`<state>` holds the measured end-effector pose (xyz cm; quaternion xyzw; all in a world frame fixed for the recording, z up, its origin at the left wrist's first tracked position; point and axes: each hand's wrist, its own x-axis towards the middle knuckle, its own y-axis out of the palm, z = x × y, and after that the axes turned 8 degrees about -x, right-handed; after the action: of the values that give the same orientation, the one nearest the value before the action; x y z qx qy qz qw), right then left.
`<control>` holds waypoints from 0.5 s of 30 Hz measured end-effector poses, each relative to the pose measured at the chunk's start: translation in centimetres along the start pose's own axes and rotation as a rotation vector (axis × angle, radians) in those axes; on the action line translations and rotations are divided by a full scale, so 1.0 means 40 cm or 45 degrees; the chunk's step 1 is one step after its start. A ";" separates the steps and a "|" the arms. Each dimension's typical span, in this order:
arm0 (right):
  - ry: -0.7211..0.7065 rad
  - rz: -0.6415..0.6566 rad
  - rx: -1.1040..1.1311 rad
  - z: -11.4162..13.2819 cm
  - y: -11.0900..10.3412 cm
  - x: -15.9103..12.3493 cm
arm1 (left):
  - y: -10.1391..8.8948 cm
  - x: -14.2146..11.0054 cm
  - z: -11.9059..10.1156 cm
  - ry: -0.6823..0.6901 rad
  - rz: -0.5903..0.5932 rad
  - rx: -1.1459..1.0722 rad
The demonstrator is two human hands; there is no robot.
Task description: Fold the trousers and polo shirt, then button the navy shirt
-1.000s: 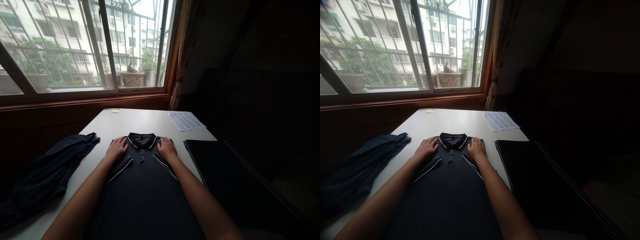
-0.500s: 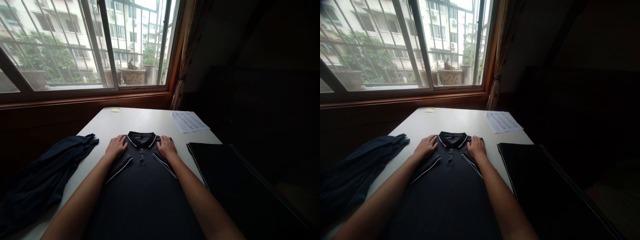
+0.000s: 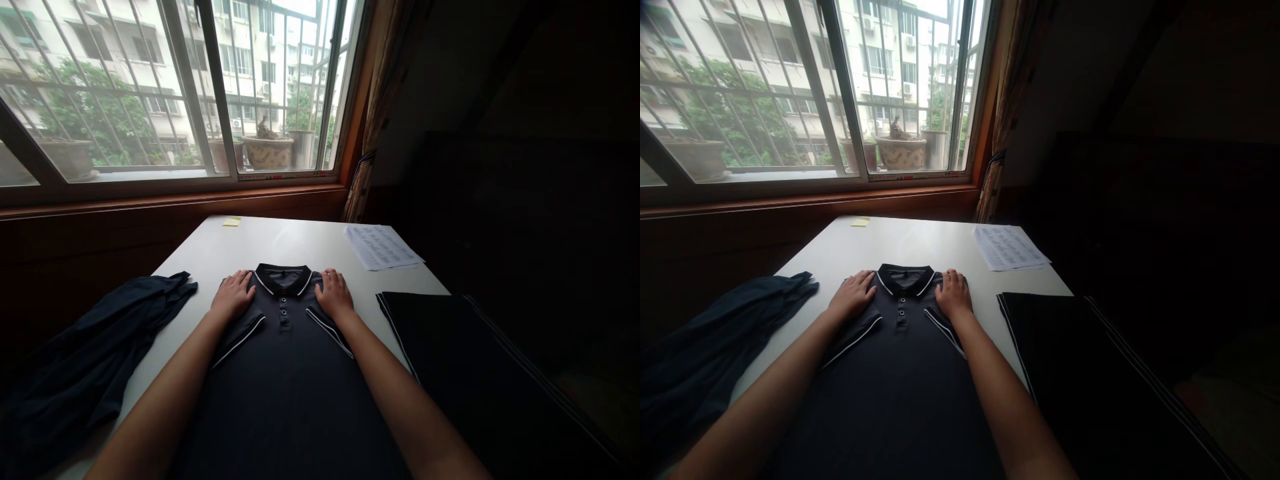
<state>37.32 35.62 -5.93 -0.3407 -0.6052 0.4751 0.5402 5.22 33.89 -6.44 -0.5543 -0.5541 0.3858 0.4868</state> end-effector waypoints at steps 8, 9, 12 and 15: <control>-0.084 0.057 -0.008 0.007 -0.018 0.003 | -0.005 -0.007 -0.009 -0.047 0.008 0.010; -0.088 0.063 -0.008 0.007 -0.017 0.007 | -0.006 -0.007 -0.009 -0.053 0.009 0.012; -0.098 0.081 -0.008 0.008 -0.010 0.020 | -0.007 -0.002 -0.007 -0.067 0.014 0.017; -0.101 0.089 -0.004 0.008 -0.004 0.033 | -0.007 0.008 -0.004 -0.086 0.020 0.023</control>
<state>36.78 36.71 -5.34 -0.3436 -0.6146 0.5058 0.4983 5.31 34.15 -6.09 -0.5408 -0.5623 0.4130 0.4699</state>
